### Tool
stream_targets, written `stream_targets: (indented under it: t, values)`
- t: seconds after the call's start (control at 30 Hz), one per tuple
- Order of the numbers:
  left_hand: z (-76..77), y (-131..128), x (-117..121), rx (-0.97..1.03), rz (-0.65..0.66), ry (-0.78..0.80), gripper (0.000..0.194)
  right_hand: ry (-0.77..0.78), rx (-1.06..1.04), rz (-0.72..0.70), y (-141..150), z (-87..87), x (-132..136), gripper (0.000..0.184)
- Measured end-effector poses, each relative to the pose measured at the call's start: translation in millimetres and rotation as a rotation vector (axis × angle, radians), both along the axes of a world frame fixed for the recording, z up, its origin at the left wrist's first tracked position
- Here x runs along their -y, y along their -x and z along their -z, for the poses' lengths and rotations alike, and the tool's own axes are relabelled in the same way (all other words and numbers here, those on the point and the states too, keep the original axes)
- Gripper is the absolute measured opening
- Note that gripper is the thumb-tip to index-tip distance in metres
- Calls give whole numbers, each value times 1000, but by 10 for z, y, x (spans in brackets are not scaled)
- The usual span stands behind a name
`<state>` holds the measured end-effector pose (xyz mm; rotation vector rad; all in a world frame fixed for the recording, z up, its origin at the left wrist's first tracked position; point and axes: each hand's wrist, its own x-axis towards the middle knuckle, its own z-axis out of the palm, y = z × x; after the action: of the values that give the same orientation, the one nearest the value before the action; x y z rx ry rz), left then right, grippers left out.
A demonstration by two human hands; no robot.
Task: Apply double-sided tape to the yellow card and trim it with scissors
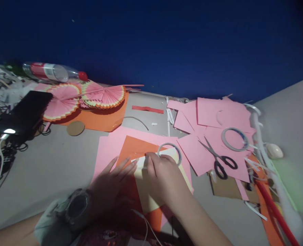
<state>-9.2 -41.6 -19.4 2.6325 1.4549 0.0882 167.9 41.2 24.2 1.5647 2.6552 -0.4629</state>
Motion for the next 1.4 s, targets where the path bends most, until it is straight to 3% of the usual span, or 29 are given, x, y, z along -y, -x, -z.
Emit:
stream_targets:
  t: [0.2,0.33,0.47,0.63,0.8,1.4]
  values:
    - [-16,3,8,19,5,34,80,19,-182,154,-167,-76,-81,30]
    - [1,30,22,43,16,55,79,40,-352,16,-343,-36,-96,24]
    - [23,43,14,46,33,37,77,67,-306,-48,-323,151,12,11]
    - [28,49,-18,10,89,36,71,22,-295,-38,-197,311,58,14]
    - [24,49,-25,16,79,32,67,52,-329,-61,-177,349,47,12]
    - [68,44,-3,70,23,2,69,-59,-293,-45,-129,467,66,8]
